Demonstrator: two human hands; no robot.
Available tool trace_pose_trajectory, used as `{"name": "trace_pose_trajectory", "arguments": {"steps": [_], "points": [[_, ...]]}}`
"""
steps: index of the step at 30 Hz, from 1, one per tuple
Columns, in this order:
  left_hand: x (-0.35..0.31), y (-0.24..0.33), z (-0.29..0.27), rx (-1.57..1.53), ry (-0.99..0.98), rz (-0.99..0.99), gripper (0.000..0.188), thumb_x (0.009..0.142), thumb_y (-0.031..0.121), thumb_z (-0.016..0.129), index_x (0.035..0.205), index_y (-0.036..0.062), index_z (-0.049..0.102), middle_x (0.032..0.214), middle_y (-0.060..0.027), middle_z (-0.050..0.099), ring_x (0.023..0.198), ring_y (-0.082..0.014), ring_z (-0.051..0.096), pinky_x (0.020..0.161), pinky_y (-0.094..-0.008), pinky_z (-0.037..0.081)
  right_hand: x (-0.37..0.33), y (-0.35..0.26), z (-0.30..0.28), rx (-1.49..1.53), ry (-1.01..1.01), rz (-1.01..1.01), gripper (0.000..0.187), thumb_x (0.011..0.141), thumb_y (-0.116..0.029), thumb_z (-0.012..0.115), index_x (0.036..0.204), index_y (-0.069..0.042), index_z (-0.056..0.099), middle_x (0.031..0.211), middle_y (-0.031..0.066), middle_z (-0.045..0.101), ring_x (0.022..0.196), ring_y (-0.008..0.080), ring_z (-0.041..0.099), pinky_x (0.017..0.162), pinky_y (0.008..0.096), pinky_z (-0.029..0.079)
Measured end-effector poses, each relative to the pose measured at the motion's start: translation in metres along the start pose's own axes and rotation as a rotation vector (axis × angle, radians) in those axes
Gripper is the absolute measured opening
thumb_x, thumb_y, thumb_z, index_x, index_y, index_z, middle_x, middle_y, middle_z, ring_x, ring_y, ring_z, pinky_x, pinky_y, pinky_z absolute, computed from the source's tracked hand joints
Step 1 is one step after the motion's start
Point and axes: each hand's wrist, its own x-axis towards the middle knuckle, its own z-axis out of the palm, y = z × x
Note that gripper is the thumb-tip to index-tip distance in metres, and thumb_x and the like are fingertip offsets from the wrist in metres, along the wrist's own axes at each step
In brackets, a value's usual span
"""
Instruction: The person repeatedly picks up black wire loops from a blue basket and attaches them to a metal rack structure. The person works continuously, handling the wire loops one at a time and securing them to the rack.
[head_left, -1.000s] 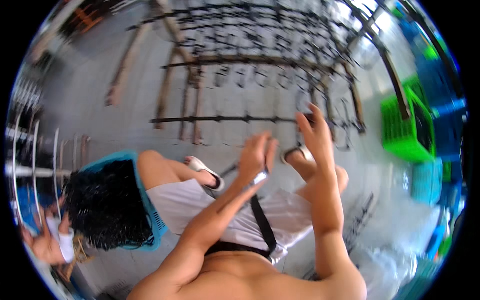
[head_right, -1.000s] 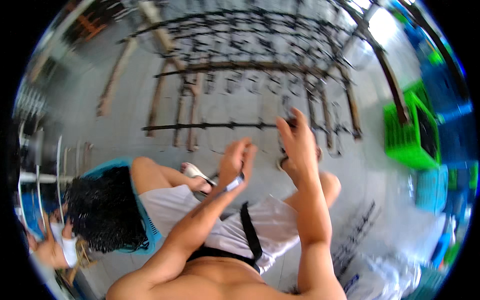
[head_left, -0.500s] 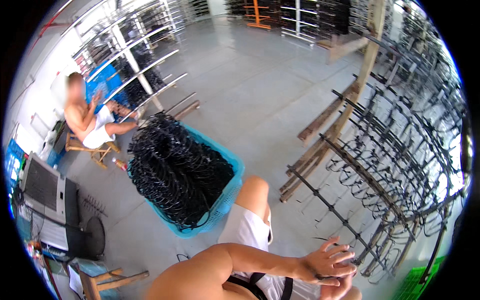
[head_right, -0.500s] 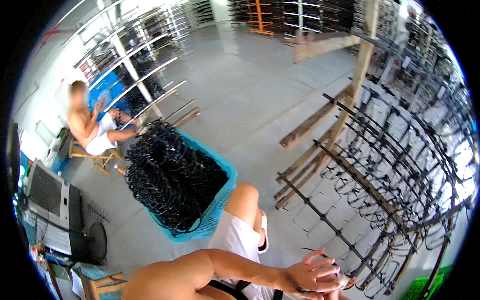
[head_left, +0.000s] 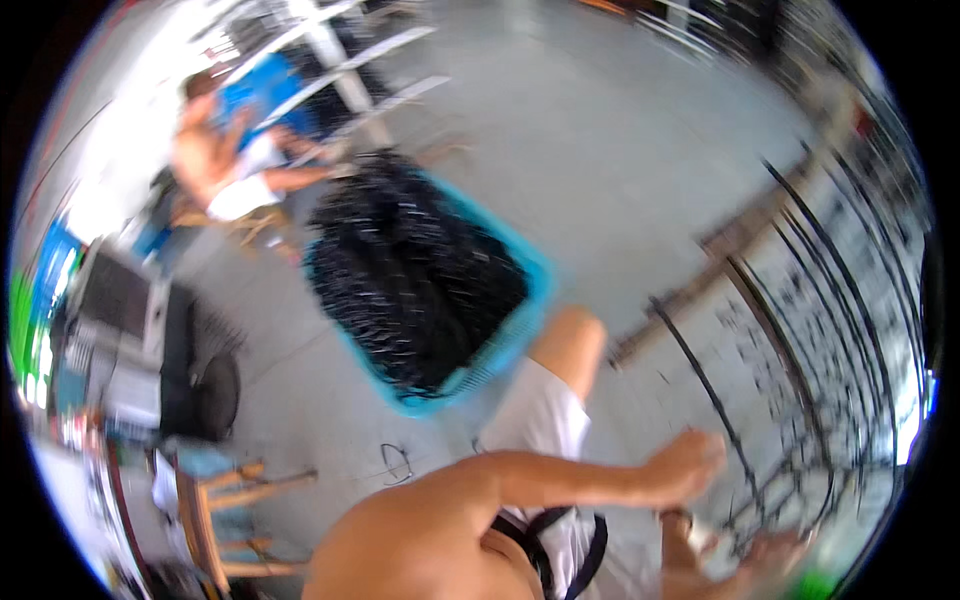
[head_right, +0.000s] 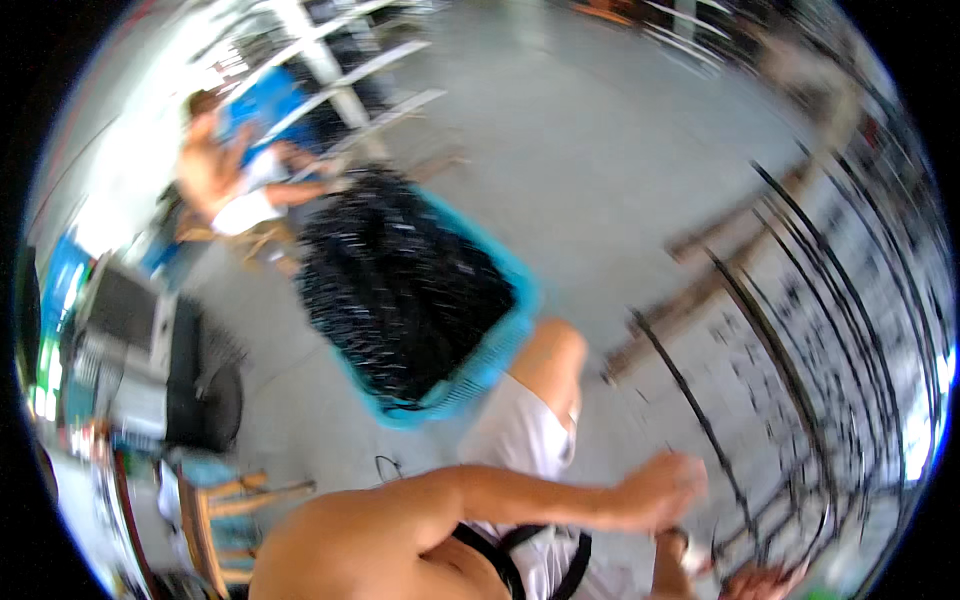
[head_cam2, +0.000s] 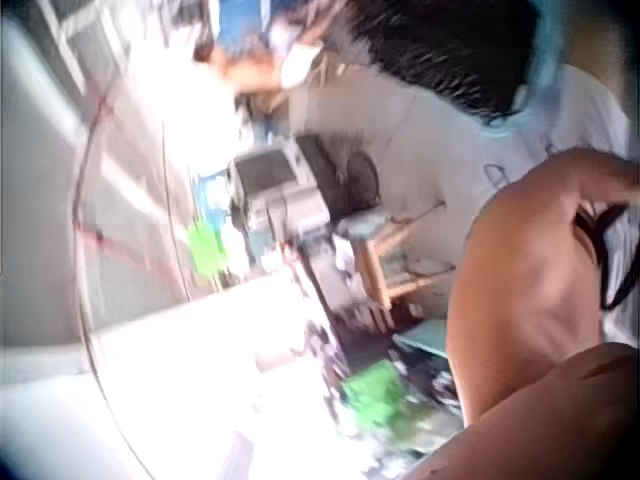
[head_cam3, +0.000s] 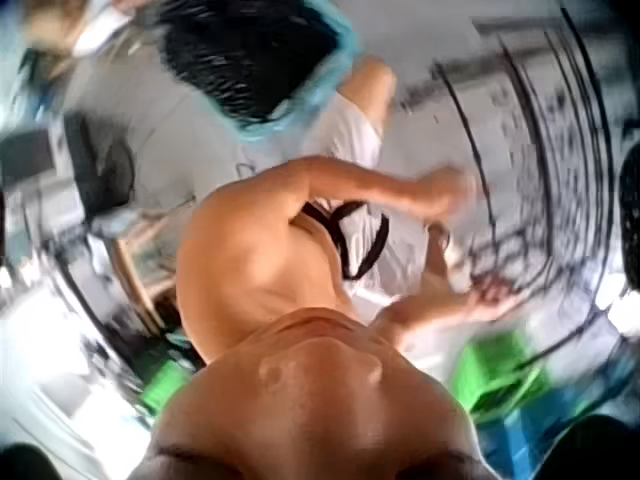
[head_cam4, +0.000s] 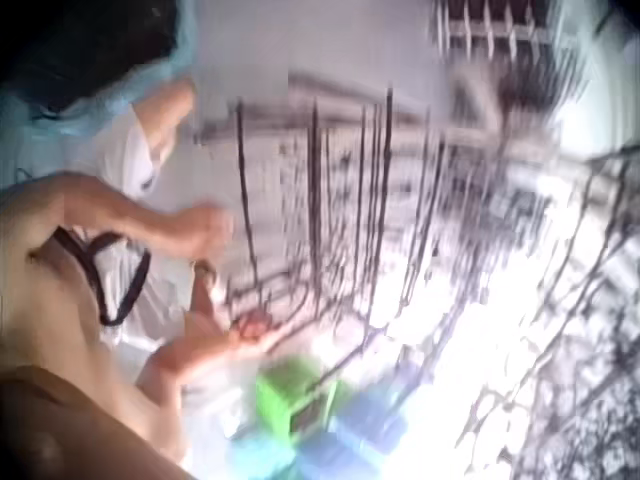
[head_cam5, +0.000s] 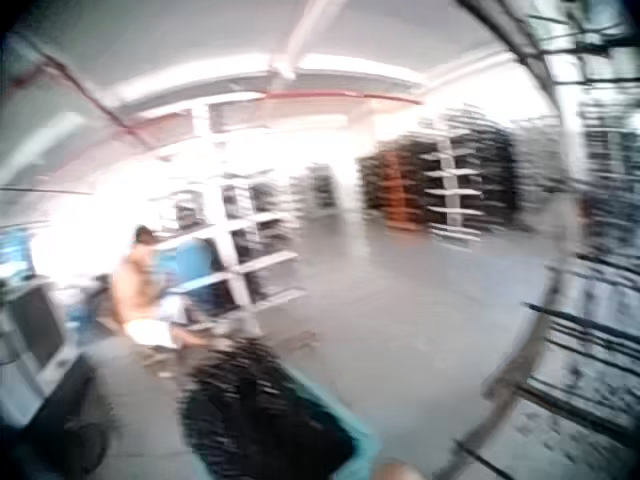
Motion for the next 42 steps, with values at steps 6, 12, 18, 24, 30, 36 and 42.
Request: {"name": "trace_pose_trajectory", "arguments": {"steps": [6,12,18,24,30,36,42], "points": [[0.015,-0.023,-0.024,0.227,-0.118,-0.184,0.027,0.076,0.012,0.063,0.102,0.0038,0.058,0.102,-0.0139,0.057,0.098,-0.0339,0.053,0.086,-0.045,0.041,0.061,0.031,0.1,0.181,0.044,-0.078,0.044,0.086,-0.012,0.062,0.127,-0.011,0.045,0.076,-0.0031,0.047,0.058,0.0091,0.043,0.056,0.0249,0.042],[0.009,-0.019,-0.012,0.071,-0.106,-0.298,0.021,0.086,0.002,0.057,0.107,-0.0009,0.058,0.106,-0.0149,0.057,0.088,-0.0289,0.06,0.07,-0.0328,0.051,0.072,0.068,0.1,0.24,0.029,0.127,0.014,0.094,-0.014,0.053,0.104,-0.005,0.054,0.085,0.0103,0.062,0.07,0.0196,0.061,0.062,0.0321,0.053],[0.006,-0.034,-0.025,0.18,-0.084,-0.24,0.017,0.088,0.001,0.055,0.103,0.0016,0.062,0.105,-0.0122,0.062,0.078,-0.0265,0.064,0.067,-0.0319,0.052,0.055,0.076,0.1,0.312,0.019,0.078,0.012,0.095,-0.015,0.051,0.1,-0.004,0.053,0.081,0.0114,0.061,0.064,0.0196,0.061,0.055,0.0336,0.054],[0.01,-0.03,-0.026,0.216,-0.125,-0.351,0.019,0.089,0.007,0.056,0.105,-0.0004,0.061,0.093,-0.0151,0.065,0.078,-0.0294,0.064,0.067,-0.0353,0.052,0.067,0.071,0.104,0.006,0.131,0.167,0.014,0.093,-0.015,0.054,0.101,-0.004,0.051,0.083,0.0118,0.06,0.066,0.019,0.06,0.057,0.0325,0.052],[0.01,-0.037,-0.025,0.311,-0.117,-0.202,0.018,0.085,0.009,0.06,0.099,-0.001,0.064,0.078,-0.0142,0.066,0.068,-0.0303,0.064,0.061,-0.0366,0.051,0.078,0.097,0.064,-0.062,0.292,0.295,0.019,0.092,-0.017,0.059,0.1,-0.003,0.051,0.086,0.0101,0.061,0.07,0.0185,0.061,0.064,0.0317,0.053],[0.007,-0.039,-0.024,0.357,-0.148,-0.246,0.016,0.083,0.008,0.063,0.097,0.002,0.066,0.08,-0.0123,0.067,0.072,-0.0287,0.063,0.064,-0.0367,0.05,0.071,0.102,0.057,-0.015,0.232,0.252,0.019,0.092,-0.017,0.059,0.101,-0.003,0.05,0.087,0.0104,0.062,0.072,0.018,0.061,0.066,0.0315,0.052],[0.009,-0.043,-0.025,0.432,-0.164,-0.124,0.017,0.084,0.008,0.062,0.099,0.0024,0.065,0.081,-0.0119,0.067,0.073,-0.0287,0.063,0.064,-0.0373,0.05,0.067,0.1,0.059,-0.035,0.208,0.23,0.017,0.091,-0.015,0.059,0.099,-0.003,0.051,0.084,0.0101,0.062,0.069,0.0174,0.061,0.065,0.0303,0.052]]}}
